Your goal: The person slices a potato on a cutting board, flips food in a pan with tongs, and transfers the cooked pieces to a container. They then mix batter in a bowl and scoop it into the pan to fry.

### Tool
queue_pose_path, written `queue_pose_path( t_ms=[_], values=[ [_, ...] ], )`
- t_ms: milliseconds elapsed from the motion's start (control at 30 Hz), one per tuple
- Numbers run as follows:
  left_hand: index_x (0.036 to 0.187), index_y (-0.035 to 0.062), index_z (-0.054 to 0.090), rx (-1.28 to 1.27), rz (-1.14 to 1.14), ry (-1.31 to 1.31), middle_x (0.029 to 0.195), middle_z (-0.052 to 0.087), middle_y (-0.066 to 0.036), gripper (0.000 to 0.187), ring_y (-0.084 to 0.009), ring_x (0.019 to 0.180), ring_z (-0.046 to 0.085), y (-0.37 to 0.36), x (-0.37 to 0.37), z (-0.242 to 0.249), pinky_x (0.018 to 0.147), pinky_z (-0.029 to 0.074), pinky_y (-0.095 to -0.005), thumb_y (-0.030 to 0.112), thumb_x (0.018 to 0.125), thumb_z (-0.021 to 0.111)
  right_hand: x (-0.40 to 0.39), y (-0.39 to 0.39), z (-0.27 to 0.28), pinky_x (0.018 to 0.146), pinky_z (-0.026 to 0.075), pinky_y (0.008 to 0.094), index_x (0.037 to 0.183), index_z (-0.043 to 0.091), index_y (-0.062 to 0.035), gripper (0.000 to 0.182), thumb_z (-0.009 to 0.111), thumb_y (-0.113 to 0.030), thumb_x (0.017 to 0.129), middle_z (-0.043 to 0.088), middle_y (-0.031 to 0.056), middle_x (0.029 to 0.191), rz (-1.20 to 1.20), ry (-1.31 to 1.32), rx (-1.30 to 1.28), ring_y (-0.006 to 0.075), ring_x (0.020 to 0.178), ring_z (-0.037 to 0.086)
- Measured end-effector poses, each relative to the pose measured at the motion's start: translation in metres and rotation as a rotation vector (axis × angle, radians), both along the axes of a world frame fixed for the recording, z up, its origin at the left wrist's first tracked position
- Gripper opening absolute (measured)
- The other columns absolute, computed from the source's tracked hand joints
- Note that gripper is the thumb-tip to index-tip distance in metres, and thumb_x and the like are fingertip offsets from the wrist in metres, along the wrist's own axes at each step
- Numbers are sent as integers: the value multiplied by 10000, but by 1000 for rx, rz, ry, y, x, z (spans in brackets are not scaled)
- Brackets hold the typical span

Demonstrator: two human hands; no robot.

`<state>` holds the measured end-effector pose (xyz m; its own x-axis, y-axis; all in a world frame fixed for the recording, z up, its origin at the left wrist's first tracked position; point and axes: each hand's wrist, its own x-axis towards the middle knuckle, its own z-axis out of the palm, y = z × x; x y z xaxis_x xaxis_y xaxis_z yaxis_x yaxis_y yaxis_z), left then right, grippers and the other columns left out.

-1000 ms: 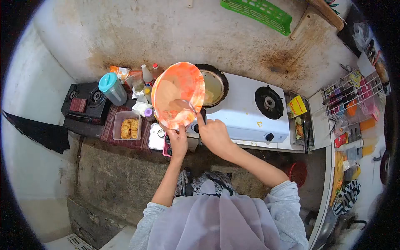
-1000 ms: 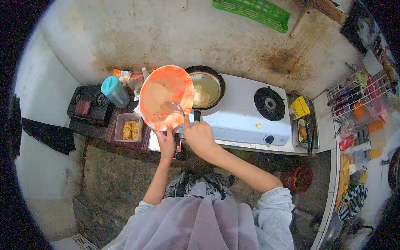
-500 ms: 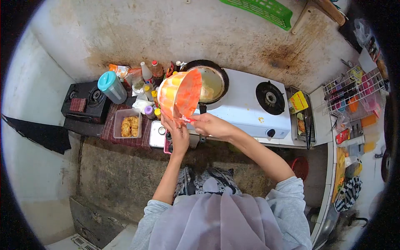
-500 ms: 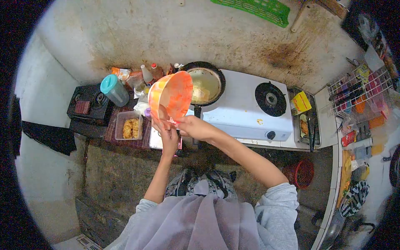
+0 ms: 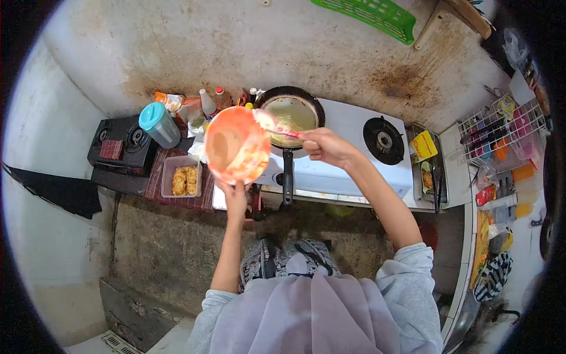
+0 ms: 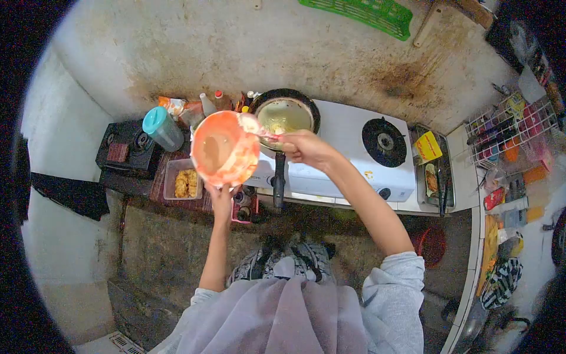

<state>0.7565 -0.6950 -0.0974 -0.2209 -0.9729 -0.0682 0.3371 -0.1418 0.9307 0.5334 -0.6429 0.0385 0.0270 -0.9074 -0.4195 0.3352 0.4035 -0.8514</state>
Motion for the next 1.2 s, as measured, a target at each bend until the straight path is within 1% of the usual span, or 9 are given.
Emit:
queue_pose_path(
  t_ms=[33,100,133,200,233,300,433,633,1200],
  values=[
    [1293,107,43,61,10,5,1244,296,-132,637,-255,1064,436,-2,8,5,792,496,-355,-55,788,397,-13,-5,-8,433,190,198,848,525,-66,146,433,-176,870,217,-84,520,-1,4,-1,47,468,188],
    [1289,104,32,53,72,22,1263,246,-157,637,-282,1079,422,-4,22,6,816,476,-398,-70,788,386,-37,-13,-31,439,288,234,878,538,-39,182,461,-201,847,377,-39,502,-60,537,41,66,459,349],
    [1290,109,34,73,97,4,1262,250,-156,638,-282,1081,421,-4,28,6,816,476,-397,-70,789,385,-50,-17,-60,439,288,234,878,538,-39,182,461,-201,847,377,-39,502,-61,540,41,66,459,349],
    [1302,138,34,85,124,21,1269,248,-144,658,-271,1092,412,-6,41,1,811,481,-391,-63,787,391,-73,-27,-113,513,423,352,841,570,-44,204,460,-214,818,570,110,617,-179,1280,-347,248,591,566],
    [1302,138,34,83,127,25,1269,248,-144,658,-271,1092,412,-6,47,-3,811,481,-391,-63,787,391,-65,-25,-104,513,423,352,841,570,-44,204,460,-214,818,570,110,617,-177,1283,-352,248,591,566],
    [1311,159,30,72,135,34,1277,245,-135,677,-259,1102,405,-6,56,-5,808,482,-388,-60,782,392,-43,-19,-93,638,444,435,907,567,-32,212,437,-171,813,581,189,683,-122,1592,33,343,736,580],
    [1318,183,14,100,191,39,1283,249,-126,713,-257,1110,398,-2,63,-5,812,477,-388,-63,770,399,-43,-14,-117,643,419,382,1019,547,-63,298,497,-86,726,581,107,629,-79,2007,-192,261,677,571],
    [1319,215,-26,106,142,36,1295,251,-134,735,-286,1110,408,-2,63,-10,859,435,-432,-70,772,374,-34,-7,-117,661,343,287,1112,512,-78,410,499,-64,702,577,32,630,85,2180,-324,159,747,505],
    [1318,180,36,105,77,114,1269,277,-115,687,-249,1093,414,9,45,17,823,466,-389,-51,782,399,-36,0,-120,765,373,344,1113,500,-38,411,490,-80,704,574,63,631,95,2179,-331,190,812,508]
  ],
)
